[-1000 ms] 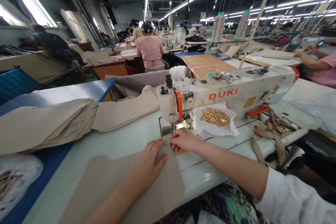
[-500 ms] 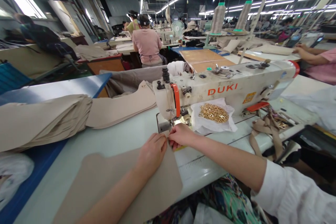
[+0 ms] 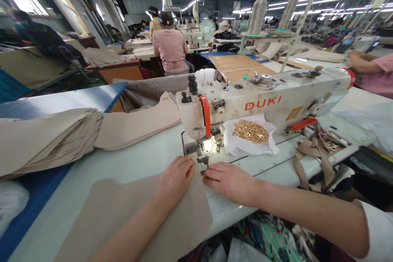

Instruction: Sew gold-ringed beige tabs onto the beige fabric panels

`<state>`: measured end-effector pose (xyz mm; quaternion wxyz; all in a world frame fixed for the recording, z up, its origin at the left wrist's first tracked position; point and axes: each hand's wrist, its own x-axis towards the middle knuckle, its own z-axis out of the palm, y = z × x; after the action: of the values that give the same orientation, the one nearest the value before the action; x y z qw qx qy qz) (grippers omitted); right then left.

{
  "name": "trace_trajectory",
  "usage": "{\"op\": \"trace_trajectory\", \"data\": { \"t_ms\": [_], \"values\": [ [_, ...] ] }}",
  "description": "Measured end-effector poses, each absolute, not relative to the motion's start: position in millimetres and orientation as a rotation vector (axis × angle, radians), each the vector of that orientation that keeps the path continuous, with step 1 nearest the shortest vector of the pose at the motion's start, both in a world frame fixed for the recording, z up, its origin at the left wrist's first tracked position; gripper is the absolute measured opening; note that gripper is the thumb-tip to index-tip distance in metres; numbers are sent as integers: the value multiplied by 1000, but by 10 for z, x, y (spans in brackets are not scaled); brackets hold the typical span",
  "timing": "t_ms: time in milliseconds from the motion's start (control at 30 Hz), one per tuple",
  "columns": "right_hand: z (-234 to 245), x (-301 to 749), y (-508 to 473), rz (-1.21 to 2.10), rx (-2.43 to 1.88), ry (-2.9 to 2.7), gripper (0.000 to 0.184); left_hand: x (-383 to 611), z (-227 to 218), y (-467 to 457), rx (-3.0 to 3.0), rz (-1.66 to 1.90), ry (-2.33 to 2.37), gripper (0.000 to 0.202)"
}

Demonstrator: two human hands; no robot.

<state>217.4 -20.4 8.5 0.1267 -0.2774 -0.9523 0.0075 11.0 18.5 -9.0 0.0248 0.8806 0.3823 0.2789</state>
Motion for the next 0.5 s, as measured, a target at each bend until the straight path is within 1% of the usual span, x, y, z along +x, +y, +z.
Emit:
{"op": "trace_trajectory", "data": {
  "t_ms": [67,167,300,500],
  "values": [
    [58,2136,-175,-29,-813,-2752,19,109,-86,184,2721,882,1170,19],
    [-26,2041,-99,-76,-821,-2680,12,101,-85,191,2727,920,1140,19],
    [-121,1943,-48,-102,-871,-2549,14,88,-95,203,2750,948,1103,19],
    [-120,1930,-37,-87,-799,-2661,8,84,-108,200,2791,934,1089,18]
  ]
}}
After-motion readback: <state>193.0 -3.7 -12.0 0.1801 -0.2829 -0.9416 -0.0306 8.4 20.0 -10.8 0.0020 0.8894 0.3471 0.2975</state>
